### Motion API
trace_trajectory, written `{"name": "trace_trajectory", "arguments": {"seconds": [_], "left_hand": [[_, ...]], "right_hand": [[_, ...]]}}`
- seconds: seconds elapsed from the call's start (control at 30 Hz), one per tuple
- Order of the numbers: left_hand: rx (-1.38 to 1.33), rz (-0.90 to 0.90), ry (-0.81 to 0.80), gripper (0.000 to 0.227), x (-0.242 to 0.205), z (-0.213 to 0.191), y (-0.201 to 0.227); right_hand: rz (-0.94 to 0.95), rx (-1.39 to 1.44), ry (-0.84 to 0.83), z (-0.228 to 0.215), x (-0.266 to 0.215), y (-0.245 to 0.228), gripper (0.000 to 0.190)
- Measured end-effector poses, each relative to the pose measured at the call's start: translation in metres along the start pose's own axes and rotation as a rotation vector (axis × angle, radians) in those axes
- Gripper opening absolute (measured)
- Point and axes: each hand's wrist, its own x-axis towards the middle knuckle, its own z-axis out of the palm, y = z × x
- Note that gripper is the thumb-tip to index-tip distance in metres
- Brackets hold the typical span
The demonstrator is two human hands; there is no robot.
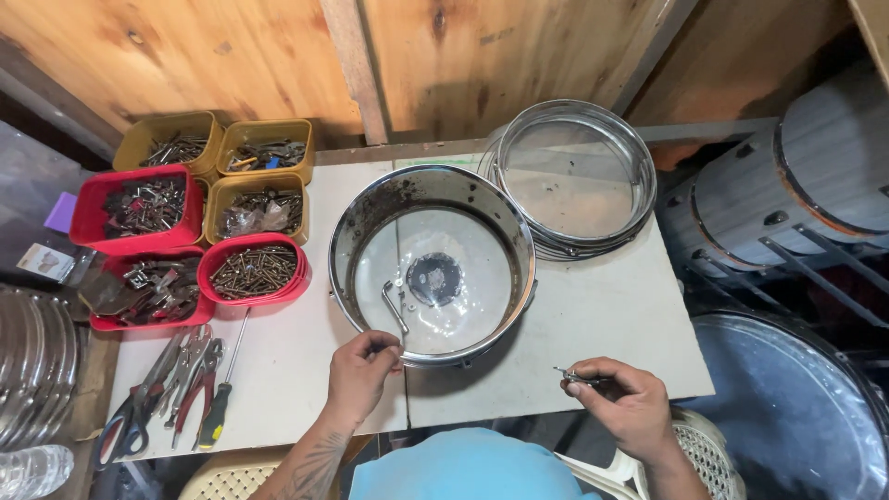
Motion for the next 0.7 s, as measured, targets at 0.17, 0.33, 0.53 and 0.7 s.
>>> {"name": "trace_trajectory", "arguments": {"seconds": [0.17,0.33,0.53,0.7], "left_hand": [[0.027,0.031,0.006,0.009,-0.002,-0.004,0.001],[0.002,0.024,0.028,0.010,0.001,-0.007,-0.003],[0.071,0.023,0.031,0.011,-0.003,-0.010,0.001],[0.036,0.037,0.035,0.012,-0.001,-0.017,-0.007]], "right_hand": [[0.058,-0.007,0.027,0.002,0.000,0.005,0.019],[0.052,-0.053,0.025,0.005,0.000,0.003,0.019],[0.040,-0.047,0.024,0.009,0.000,0.003,0.018],[0.052,-0.036,-0.011,0.017,0.005,-0.004,0.018]]}}
